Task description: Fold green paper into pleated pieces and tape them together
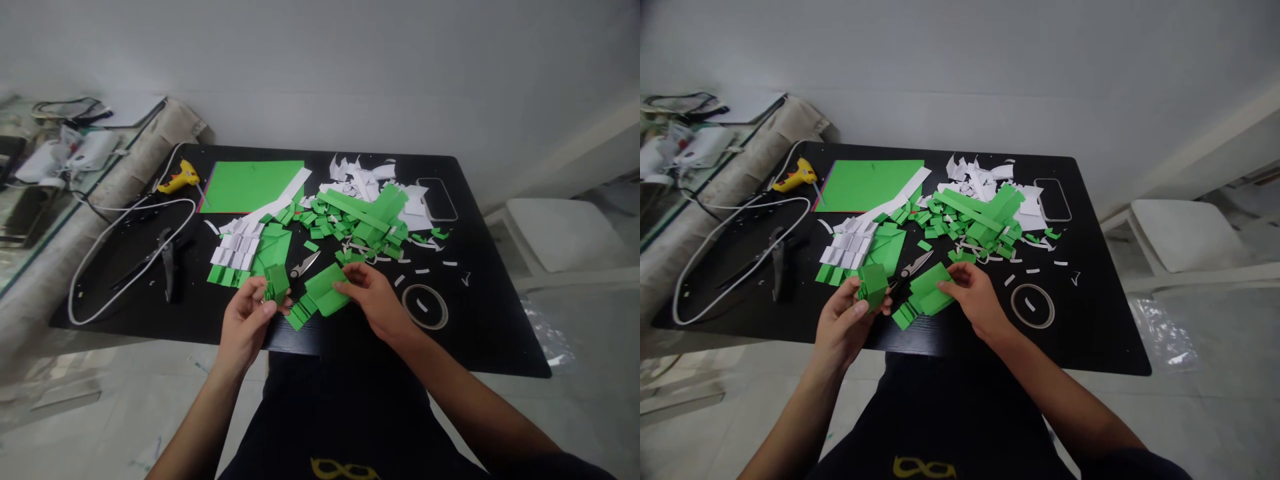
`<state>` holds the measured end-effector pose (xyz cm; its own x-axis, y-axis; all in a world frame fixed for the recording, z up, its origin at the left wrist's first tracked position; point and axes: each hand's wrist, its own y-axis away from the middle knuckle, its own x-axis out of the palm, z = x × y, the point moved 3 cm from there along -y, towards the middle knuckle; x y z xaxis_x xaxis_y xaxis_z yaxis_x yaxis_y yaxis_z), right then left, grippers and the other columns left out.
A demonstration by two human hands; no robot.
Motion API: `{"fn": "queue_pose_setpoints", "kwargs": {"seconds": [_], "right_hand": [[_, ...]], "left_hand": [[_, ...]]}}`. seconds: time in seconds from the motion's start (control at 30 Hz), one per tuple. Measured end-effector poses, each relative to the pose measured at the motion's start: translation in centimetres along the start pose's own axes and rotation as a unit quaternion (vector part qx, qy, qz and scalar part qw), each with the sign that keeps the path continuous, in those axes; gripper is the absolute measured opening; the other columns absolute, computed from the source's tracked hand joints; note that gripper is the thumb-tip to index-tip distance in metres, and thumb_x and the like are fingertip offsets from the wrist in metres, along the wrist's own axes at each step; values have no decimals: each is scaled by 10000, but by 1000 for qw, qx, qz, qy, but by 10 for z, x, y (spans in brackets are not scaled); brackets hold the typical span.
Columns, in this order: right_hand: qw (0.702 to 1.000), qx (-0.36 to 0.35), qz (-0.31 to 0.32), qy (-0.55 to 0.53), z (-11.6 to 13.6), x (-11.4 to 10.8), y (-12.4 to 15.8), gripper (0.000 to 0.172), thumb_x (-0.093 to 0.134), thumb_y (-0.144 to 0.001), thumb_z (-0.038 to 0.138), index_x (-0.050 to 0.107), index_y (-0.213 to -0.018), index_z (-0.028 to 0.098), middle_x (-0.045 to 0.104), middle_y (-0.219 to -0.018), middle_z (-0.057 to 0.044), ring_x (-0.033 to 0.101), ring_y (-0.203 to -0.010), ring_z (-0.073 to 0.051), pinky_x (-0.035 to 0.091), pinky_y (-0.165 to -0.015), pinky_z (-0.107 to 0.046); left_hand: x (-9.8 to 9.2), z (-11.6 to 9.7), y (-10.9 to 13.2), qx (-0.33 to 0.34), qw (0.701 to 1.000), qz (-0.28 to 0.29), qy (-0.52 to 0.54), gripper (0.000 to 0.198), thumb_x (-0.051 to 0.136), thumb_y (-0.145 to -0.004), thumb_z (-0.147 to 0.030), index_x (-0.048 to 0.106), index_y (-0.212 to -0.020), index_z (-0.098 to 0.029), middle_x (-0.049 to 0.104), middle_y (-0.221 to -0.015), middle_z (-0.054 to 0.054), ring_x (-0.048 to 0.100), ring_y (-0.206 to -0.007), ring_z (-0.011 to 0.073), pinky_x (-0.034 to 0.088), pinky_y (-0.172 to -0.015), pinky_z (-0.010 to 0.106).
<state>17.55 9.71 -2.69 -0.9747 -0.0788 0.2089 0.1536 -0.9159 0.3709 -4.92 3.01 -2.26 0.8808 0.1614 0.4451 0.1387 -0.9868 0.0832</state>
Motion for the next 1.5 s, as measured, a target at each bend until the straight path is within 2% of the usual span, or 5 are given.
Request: {"fn": "queue_pose_setpoints", "kwargs": {"seconds": [0.27, 0.47, 0.6, 0.83, 1.5], "right_hand": [[998, 31, 52, -20, -4, 14, 0, 340, 963, -649, 335, 775, -900, 203, 810, -960, -39, 759, -901, -224, 622, -845, -365], [999, -5, 31, 12, -8, 20, 5, 471, 963, -633, 303, 623, -953, 243, 742, -826, 23, 760, -786, -202, 626, -768, -347], [998, -46, 34, 13, -4, 23, 12, 451, 922, -668, 262, 536, -902, 264, 696, -835, 51, 725, -712, -164, 595, -670, -292], [992, -87, 39, 78, 4, 23, 18, 209, 857, -747, 290, 666, -811, 236, 714, -853, -11, 729, -833, -212, 646, -781, -353], [991, -117, 2, 64, 11, 25, 30, 301, 871, -748, 249, 652, -954, 255, 780, -982, -29, 796, -908, -231, 680, -810, -367]], "left_hand": [[-4, -15, -1, 120, 981, -19, -154, 372, 926, -793, -238, 715, -1098, -222, 762, -940, 28, 757, -865, 178, 623, -820, 288], [3, -30, -2, 238, 863, 40, -444, 499, 908, -791, -212, 719, -1251, -250, 784, -1147, 68, 751, -1016, 246, 614, -910, 351], [12, -31, -4, 253, 820, 85, -507, 506, 881, -815, -235, 718, -1293, -254, 794, -1169, 86, 758, -1022, 271, 627, -891, 372], [16, -30, -7, 249, 809, 117, -520, 516, 862, -817, -210, 728, -1313, -253, 796, -1199, 104, 754, -1085, 301, 623, -949, 428], [15, -27, -2, 274, 783, 126, -543, 542, 819, -878, -215, 664, -1394, -271, 781, -1259, 94, 746, -1126, 286, 607, -983, 402]]}}
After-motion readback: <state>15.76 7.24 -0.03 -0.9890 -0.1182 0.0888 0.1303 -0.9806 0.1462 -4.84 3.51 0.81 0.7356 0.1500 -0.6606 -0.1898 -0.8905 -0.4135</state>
